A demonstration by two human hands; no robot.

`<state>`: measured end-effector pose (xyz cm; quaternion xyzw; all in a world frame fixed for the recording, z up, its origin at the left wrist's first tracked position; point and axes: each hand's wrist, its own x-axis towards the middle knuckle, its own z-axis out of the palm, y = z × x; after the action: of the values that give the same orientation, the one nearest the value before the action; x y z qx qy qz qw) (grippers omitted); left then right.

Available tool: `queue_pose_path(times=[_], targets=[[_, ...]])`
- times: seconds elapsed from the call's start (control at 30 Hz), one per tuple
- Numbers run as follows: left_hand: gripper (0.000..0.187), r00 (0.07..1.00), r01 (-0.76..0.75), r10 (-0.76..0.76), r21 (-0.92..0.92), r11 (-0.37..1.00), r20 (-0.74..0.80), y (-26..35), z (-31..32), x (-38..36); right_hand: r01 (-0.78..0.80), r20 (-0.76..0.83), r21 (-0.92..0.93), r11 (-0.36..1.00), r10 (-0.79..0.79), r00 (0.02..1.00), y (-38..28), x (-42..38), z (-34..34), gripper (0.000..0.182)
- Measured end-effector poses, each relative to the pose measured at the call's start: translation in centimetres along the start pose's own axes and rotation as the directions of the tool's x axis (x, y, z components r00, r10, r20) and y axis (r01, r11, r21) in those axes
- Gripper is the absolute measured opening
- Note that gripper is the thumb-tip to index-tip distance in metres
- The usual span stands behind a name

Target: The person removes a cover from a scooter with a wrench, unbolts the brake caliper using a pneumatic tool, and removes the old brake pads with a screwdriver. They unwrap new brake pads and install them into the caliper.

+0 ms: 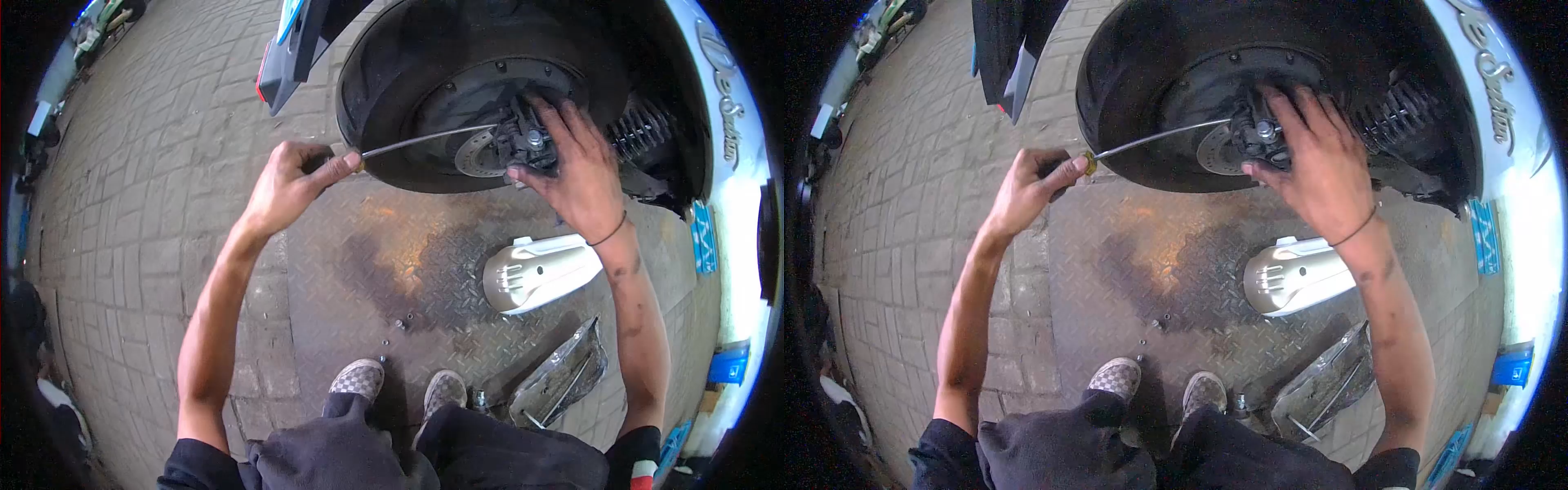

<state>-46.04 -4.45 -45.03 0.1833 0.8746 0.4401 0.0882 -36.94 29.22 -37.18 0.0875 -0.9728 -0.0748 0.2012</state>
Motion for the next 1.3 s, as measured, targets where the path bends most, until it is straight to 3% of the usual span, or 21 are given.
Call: queue_pose_path(times=[0.03, 0.23, 0.33, 0.37, 0.43, 0.5, 0.57, 0.6, 0.73, 0.83, 0.9, 1.0, 1.17, 1.23, 1.3], targets=[[0.065, 0.999, 0.000, 0.000, -0.029, 1.000, -0.033, 0.3, 0.3, -0.5, 0.018, -0.070, -0.083, 0.996, -0.024, 0.997, 0.0, -0.1, 0.4, 0.083], [0.057, 0.998, 0.042, -0.042, -0.010, 0.999, -0.054, 0.4, -0.1, 0.0, 0.008, -0.142, -0.217, 0.976, -0.040, 0.989, -0.8, 0.5, 1.2, 0.076], [0.055, 0.997, -0.050, 0.051, -0.015, 0.999, 0.063, -1.5, -2.0, 3.2, 0.057, -0.126, -0.102, 0.993, -0.069, 0.990, 0.5, 1.8, 1.7, 0.070], [0.059, 0.997, -0.074, 0.075, -0.038, 0.996, 0.029, -1.9, -2.6, 3.5, 0.066, -0.112, -0.103, 0.992, -0.078, 0.991, 0.5, 1.7, 2.0, 0.070], [0.058, 0.994, -0.053, 0.052, 0.015, 0.998, 0.101, -3.5, -3.8, 3.4, 0.088, -0.213, -0.074, 0.993, -0.102, 0.972, 0.8, 1.5, 2.6, 0.061], [0.058, 1.000, 0.002, -0.002, 0.032, 0.999, 0.016, -5.1, -3.2, 0.8, 0.109, -0.248, -0.041, 0.993, -0.116, 0.962, 0.8, 1.4, 2.6, 0.057], [0.057, 0.999, 0.026, -0.029, -0.080, 0.996, -0.033, -6.4, -2.7, -2.4, 0.152, -0.276, -0.012, 0.988, -0.150, 0.949, 0.8, 1.7, 2.6, 0.052], [0.054, 0.986, 0.160, -0.165, -0.120, 0.980, -0.033, -7.2, -2.7, -4.1, 0.155, -0.285, -0.007, 0.988, -0.151, 0.946, 0.8, 1.6, 2.6, 0.050], [0.047, 0.933, 0.286, -0.332, -0.272, 0.919, -0.141, -10.0, 0.4, -9.3, 0.223, -0.339, -0.055, 0.973, -0.228, 0.913, 1.4, 1.8, 3.5, 0.056], [0.039, 0.965, 0.237, -0.255, -0.201, 0.950, -0.068, -9.9, 1.9, -10.7, 0.262, -0.353, -0.007, 0.965, -0.247, 0.902, 1.9, 2.1, 3.7, 0.054], [0.038, 0.974, 0.201, -0.222, -0.268, 0.942, -0.051, -8.9, 2.8, -10.6, 0.264, -0.381, 0.030, 0.964, -0.233, 0.895, 2.0, 2.1, 3.8, 0.052], [0.037, 0.980, 0.150, -0.177, -0.253, 0.956, -0.089, -6.7, 2.8, -9.7, 0.289, -0.423, 0.075, 0.955, -0.232, 0.876, 2.0, 2.3, 4.2, 0.048], [0.040, 0.994, 0.053, -0.070, -0.184, 0.981, -0.084, -4.5, 1.9, -6.7, 0.253, -0.355, 0.000, 0.967, -0.236, 0.904, 1.6, 2.2, 3.2, 0.044], [0.046, 0.991, 0.105, -0.114, -0.118, 0.987, -0.071, -3.7, 2.0, -5.2, 0.280, -0.383, 0.060, 0.958, -0.237, 0.893, 1.8, 2.3, 3.3, 0.044], [0.047, 0.996, 0.062, -0.069, -0.108, 0.992, -0.061, -3.5, 1.8, -3.8, 0.266, -0.379, 0.074, 0.961, -0.220, 0.899, 1.8, 2.3, 3.2, 0.044]])
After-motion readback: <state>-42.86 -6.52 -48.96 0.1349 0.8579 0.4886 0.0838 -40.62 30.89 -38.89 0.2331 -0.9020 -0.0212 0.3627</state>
